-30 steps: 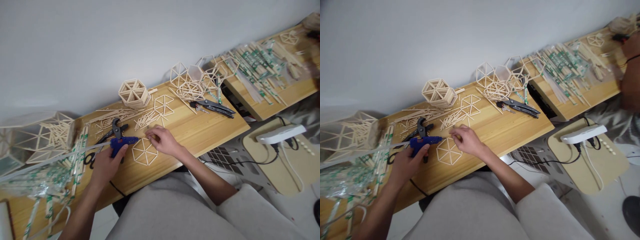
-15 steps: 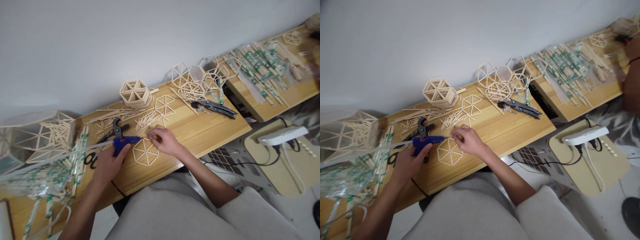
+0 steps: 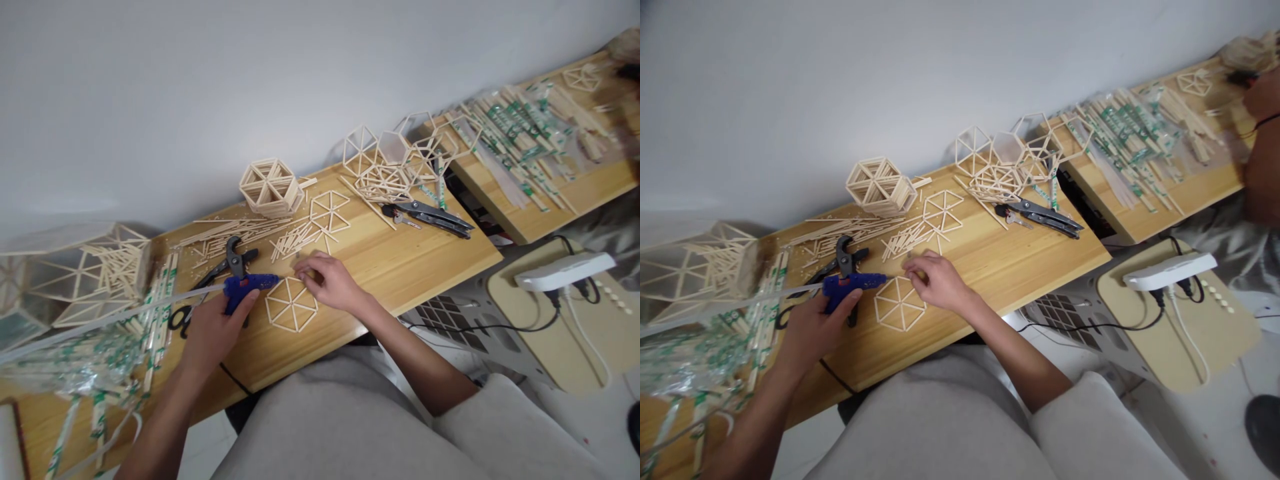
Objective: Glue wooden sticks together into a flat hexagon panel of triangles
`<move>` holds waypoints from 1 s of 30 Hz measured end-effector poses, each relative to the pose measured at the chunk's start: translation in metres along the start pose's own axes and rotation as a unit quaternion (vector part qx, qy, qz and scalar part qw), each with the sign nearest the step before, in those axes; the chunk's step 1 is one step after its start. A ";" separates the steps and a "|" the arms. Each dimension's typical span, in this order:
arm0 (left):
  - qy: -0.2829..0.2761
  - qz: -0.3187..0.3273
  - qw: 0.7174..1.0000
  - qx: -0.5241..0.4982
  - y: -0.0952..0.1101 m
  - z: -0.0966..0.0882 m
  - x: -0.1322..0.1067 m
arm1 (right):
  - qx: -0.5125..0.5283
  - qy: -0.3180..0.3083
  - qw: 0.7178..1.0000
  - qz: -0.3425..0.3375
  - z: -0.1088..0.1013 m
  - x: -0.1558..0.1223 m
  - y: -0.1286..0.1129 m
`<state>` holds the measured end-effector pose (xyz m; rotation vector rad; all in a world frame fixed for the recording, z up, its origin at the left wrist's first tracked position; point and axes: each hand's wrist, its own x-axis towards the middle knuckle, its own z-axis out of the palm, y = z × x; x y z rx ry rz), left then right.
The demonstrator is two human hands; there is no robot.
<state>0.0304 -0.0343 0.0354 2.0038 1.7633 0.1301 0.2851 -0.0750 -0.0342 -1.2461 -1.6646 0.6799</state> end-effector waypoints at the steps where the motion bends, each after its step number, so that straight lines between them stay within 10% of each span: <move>1: 0.001 0.000 1.000 0.004 0.000 0.000 0.000 | 0.001 0.000 1.000 0.001 0.000 0.000 0.000; 30: -0.005 0.000 0.999 -0.032 0.002 -0.003 -0.008 | -0.005 -0.010 1.000 0.020 -0.002 0.000 -0.002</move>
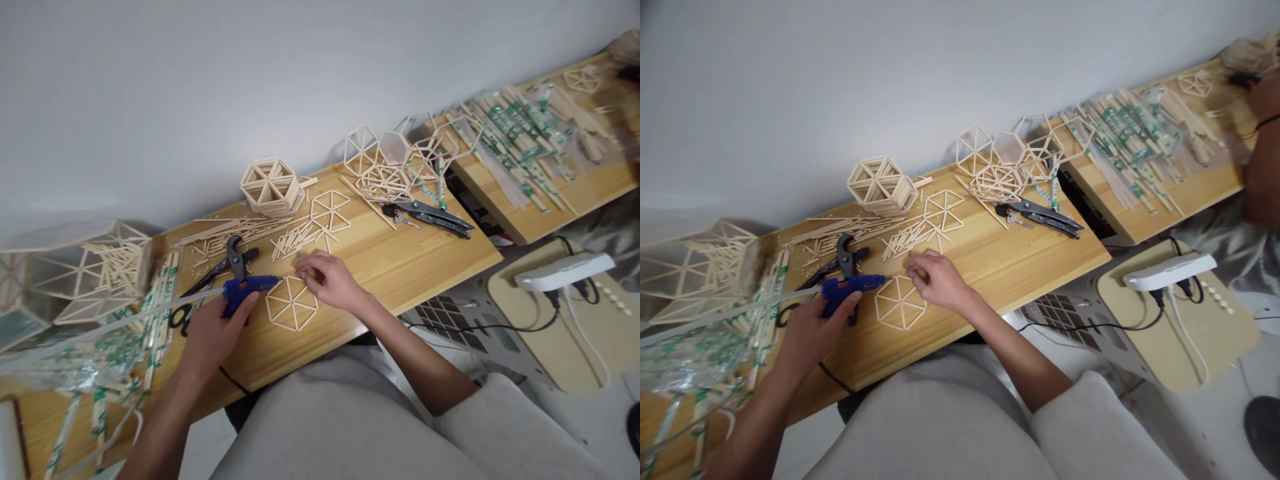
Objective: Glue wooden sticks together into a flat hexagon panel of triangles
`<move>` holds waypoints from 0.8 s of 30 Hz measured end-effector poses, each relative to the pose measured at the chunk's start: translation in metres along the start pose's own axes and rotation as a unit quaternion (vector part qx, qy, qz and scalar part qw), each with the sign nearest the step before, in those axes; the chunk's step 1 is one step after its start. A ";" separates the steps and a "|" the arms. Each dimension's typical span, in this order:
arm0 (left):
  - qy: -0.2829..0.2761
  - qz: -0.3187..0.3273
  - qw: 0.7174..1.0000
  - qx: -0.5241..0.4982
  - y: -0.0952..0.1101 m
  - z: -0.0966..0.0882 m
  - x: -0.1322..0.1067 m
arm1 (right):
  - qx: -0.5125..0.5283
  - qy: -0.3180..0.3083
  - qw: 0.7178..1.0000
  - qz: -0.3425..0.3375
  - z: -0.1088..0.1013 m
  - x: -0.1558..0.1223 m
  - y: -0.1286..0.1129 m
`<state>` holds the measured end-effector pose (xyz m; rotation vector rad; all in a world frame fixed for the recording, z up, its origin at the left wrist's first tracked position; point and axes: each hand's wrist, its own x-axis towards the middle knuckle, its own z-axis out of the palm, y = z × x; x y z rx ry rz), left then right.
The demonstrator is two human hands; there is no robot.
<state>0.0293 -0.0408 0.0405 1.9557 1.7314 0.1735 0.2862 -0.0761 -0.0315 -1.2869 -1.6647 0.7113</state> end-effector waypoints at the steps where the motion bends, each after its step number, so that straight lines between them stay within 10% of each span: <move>1: 0.000 -0.001 1.000 -0.001 0.000 0.000 0.000 | -0.001 0.000 1.000 0.002 0.000 0.000 0.000; 24: 0.000 0.042 0.999 0.025 0.007 0.008 -0.005 | -0.001 0.003 1.000 -0.008 0.001 0.000 0.002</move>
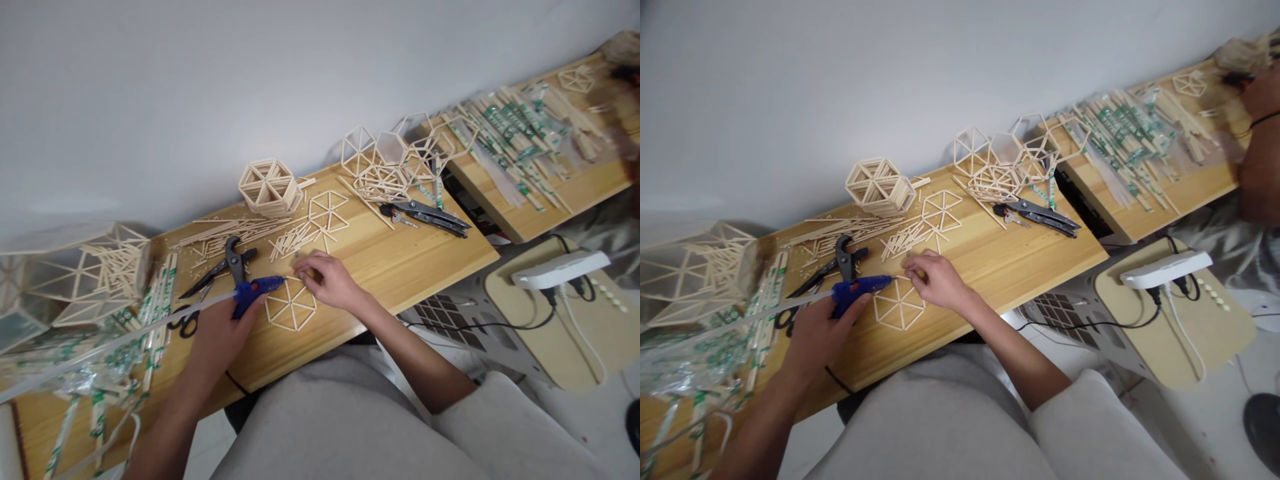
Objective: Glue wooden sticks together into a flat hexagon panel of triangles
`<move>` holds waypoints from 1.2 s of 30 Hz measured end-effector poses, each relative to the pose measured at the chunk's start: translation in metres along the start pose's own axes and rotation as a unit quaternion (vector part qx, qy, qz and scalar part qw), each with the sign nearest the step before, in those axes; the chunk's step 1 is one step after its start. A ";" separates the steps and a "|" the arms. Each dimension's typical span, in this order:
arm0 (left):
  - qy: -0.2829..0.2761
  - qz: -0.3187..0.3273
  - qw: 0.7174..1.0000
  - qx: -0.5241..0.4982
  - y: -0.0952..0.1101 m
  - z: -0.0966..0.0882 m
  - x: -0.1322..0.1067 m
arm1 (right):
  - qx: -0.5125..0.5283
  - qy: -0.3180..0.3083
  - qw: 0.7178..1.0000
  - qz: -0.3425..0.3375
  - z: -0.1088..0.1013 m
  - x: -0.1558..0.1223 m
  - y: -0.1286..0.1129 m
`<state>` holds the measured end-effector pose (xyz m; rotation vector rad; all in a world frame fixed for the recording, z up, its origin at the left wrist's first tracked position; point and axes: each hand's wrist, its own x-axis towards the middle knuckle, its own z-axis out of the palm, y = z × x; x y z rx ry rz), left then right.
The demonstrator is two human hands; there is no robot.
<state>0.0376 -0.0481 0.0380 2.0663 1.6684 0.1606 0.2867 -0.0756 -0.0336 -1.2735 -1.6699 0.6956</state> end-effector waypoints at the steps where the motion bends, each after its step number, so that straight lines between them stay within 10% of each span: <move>1: 0.001 0.003 1.000 0.001 0.000 0.000 0.000 | 0.000 -0.002 1.000 0.002 0.000 0.000 0.000; 36: -0.086 0.081 0.992 -0.047 0.007 -0.001 -0.019 | 0.016 0.032 0.999 0.024 -0.001 0.000 0.002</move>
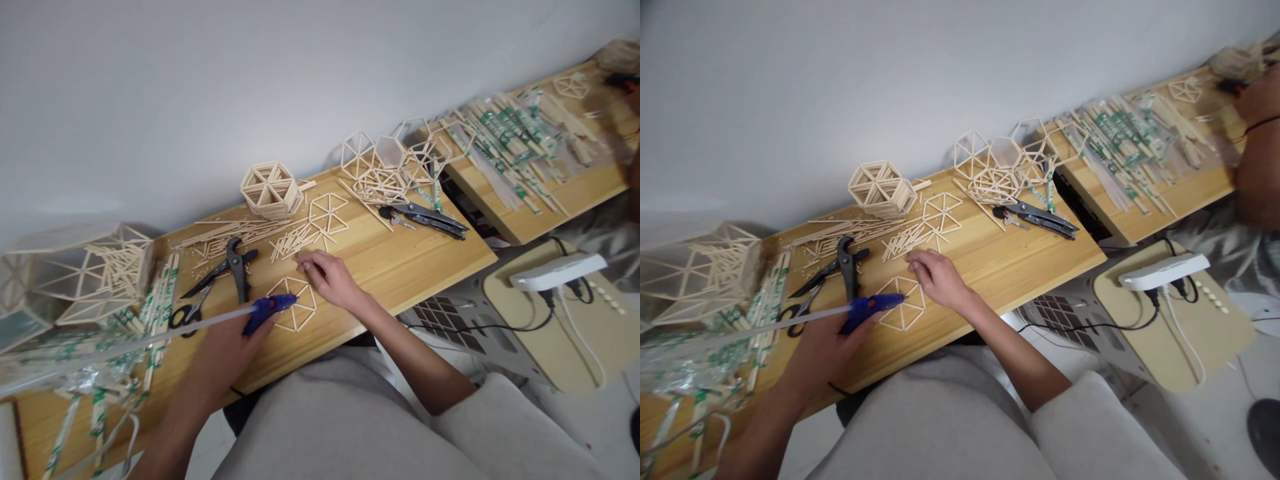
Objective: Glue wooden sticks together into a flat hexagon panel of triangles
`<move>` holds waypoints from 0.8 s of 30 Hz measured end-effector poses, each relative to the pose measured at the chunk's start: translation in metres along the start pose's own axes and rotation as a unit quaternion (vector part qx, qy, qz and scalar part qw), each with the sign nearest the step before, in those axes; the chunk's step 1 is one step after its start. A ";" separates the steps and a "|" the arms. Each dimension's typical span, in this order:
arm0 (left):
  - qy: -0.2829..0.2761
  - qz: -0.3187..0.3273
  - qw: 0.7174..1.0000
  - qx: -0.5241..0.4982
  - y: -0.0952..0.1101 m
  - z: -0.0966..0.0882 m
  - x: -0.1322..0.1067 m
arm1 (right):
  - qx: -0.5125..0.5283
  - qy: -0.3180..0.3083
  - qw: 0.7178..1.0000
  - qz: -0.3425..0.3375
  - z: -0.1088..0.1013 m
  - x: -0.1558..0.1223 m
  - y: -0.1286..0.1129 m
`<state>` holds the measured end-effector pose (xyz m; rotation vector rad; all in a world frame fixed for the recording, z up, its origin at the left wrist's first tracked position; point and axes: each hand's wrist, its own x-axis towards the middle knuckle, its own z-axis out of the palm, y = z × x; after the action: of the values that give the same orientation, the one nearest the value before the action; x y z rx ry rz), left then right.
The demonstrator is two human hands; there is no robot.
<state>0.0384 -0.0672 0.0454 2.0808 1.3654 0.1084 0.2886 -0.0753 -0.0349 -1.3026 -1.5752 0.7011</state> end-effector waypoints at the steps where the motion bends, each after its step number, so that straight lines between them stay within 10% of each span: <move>1: 0.002 -0.004 1.000 0.004 0.000 0.002 0.000 | 0.002 0.003 1.000 0.001 0.000 0.000 0.000; 24: -0.070 0.010 0.996 -0.045 0.003 0.016 -0.006 | 0.031 0.026 0.999 0.033 -0.001 0.001 -0.003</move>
<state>0.0448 -0.0802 0.0362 1.9892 1.2335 0.0308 0.2881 -0.0751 -0.0320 -1.3212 -1.4634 0.7458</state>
